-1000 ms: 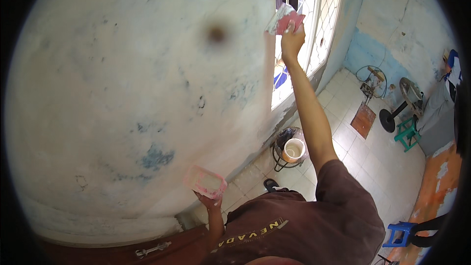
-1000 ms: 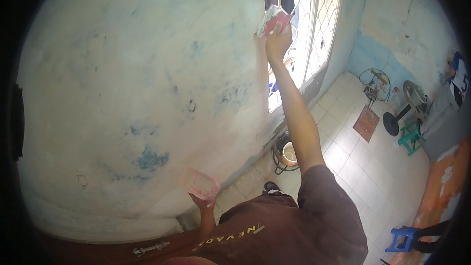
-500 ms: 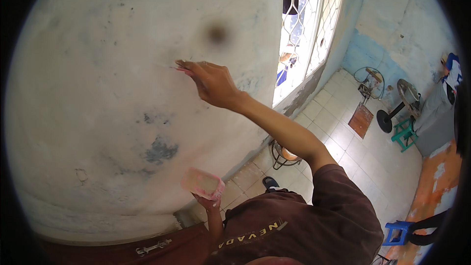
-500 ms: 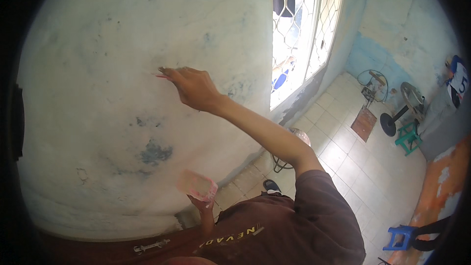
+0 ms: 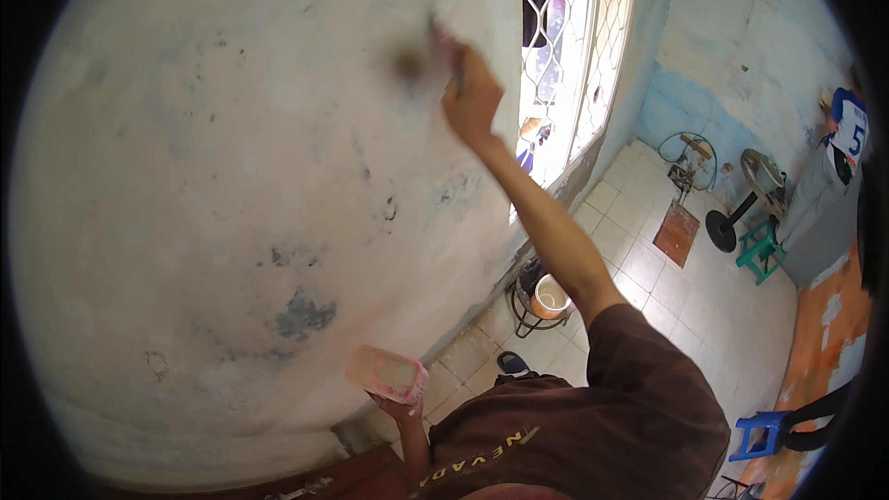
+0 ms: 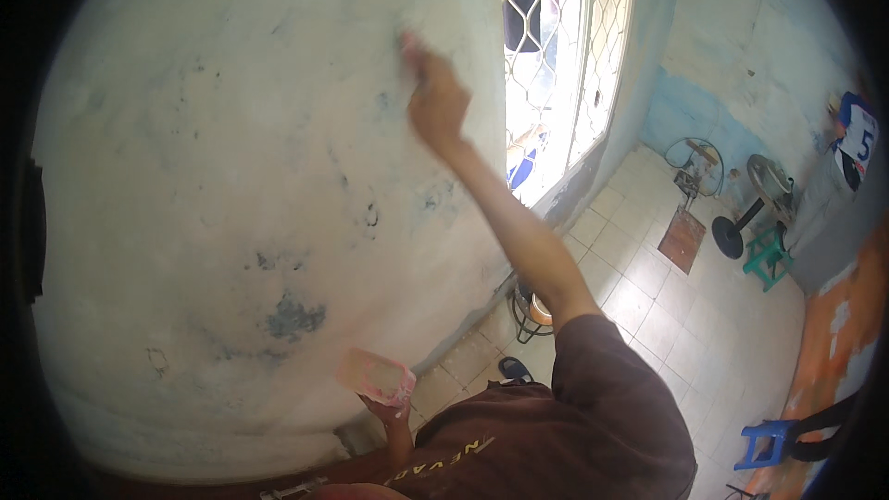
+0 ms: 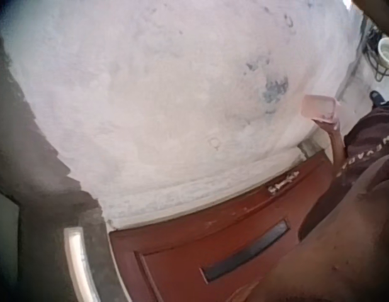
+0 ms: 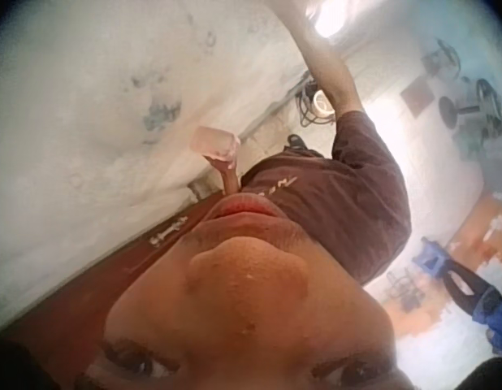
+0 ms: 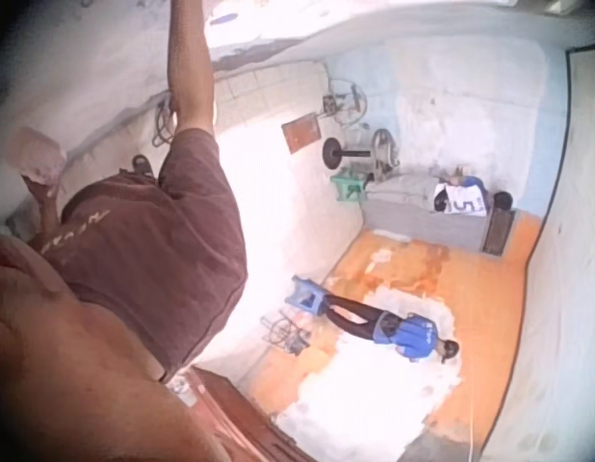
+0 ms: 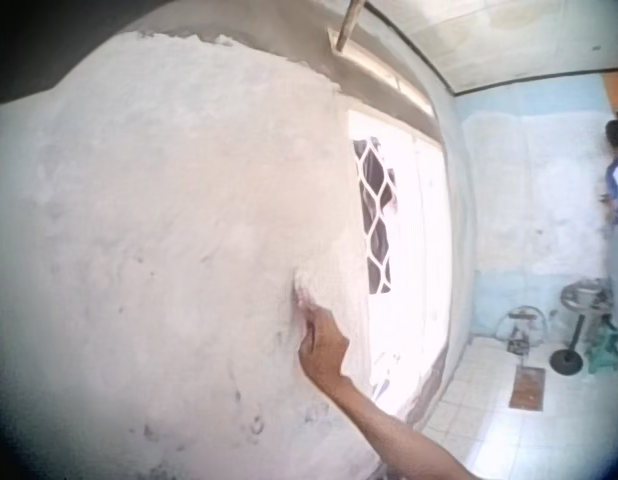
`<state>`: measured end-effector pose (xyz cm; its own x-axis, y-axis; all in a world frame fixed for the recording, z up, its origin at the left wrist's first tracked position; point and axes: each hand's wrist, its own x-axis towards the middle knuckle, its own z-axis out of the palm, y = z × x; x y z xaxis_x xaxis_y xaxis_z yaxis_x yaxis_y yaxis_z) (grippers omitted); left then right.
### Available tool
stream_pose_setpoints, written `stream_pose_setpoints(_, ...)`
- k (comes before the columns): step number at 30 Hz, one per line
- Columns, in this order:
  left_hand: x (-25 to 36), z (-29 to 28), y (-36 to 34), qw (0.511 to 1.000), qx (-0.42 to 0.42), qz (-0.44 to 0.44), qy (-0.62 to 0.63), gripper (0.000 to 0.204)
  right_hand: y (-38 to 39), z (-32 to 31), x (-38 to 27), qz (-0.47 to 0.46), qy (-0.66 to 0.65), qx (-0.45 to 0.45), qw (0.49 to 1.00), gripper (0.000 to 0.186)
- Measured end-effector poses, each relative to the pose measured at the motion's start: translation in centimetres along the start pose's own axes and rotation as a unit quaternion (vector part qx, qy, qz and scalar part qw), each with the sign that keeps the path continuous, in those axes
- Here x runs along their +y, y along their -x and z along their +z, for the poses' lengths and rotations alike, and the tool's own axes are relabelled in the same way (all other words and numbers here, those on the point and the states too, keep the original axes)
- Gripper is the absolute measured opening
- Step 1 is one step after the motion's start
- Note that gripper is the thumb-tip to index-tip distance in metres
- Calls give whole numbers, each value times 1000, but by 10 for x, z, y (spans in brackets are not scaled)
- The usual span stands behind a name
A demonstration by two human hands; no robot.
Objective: The person applies white putty to a wall using a plastic spatula, frequently reloading the spatula from a small plastic container held in their other hand.
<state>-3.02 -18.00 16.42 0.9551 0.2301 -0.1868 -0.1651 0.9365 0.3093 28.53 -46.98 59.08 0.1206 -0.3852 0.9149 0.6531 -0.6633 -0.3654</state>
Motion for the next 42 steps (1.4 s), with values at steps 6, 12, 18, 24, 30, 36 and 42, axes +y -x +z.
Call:
stream_pose_setpoints(6,10,-8,-10,986,-140,-88,8,61,100,-27,-76,-58,-104,-281,952,47)
stream_pose_setpoints(12,8,17,-4,992,-110,-56,-22,59,38,-70,-8,7,-156,-166,974,41)
stream_pose_setpoints(18,9,17,12,998,-19,52,-35,57,0,0,-15,60,-53,-68,994,44)
stream_pose_setpoints(24,42,-47,13,985,-13,122,-124,55,156,33,-181,-152,-34,-246,956,69)
stream_pose_setpoints(30,89,-43,37,999,0,40,-6,55,245,-26,-199,-43,-290,-466,835,53)
stream_pose_setpoints(36,141,-85,89,981,100,137,-96,55,195,-35,-146,52,-132,-157,977,31)
stream_pose_setpoints(42,178,-63,102,965,-214,-131,81,55,162,26,-170,54,-48,-89,993,43)
